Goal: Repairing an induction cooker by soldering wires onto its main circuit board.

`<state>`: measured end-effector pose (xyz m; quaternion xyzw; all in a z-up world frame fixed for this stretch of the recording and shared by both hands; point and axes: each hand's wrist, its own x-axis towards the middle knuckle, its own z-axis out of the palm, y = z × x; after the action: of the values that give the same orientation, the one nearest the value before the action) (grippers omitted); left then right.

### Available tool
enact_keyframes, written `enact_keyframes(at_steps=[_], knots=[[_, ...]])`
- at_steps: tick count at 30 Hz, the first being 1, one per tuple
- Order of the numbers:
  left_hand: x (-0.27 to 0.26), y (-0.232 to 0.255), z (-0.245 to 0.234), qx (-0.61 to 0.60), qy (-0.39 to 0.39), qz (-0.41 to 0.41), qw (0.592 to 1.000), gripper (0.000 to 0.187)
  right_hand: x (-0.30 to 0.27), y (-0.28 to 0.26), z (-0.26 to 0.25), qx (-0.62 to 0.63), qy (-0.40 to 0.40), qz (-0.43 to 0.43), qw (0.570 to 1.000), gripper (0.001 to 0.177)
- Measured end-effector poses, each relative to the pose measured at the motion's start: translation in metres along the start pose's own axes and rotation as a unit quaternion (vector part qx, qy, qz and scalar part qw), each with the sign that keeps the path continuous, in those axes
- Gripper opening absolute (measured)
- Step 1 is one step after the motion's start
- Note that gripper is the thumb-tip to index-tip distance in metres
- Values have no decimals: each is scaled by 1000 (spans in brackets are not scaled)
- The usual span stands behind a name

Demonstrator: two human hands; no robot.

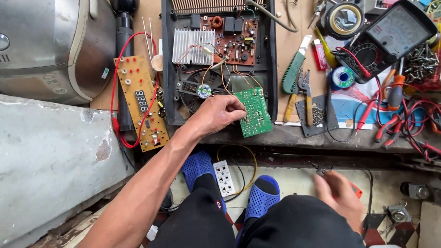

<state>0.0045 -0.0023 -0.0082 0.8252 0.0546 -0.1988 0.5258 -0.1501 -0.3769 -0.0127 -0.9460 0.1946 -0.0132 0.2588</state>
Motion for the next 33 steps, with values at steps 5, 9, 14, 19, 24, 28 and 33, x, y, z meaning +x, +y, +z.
enact_keyframes(at_steps=[5,9,14,19,24,28,33], knots=[[-3,5,-4,1,-17,5,1000,26,16,-123,42,32,-11,-314,949,73],[0,0,3,3,11,-4,1000,28,25,-148,83,0,69,-378,923,100],[-3,-3,7,-2,20,-16,1000,27,31,-159,105,15,75,-379,922,87],[-16,8,3,-48,23,-19,998,25,34,-164,98,17,76,-399,913,79],[-32,20,3,-193,64,-20,979,27,39,-175,76,67,40,-392,916,77],[-37,27,7,-239,77,-19,968,28,43,-179,67,84,26,-375,923,77],[-43,41,8,-195,65,-59,977,22,42,-177,60,39,-10,-374,927,73]])
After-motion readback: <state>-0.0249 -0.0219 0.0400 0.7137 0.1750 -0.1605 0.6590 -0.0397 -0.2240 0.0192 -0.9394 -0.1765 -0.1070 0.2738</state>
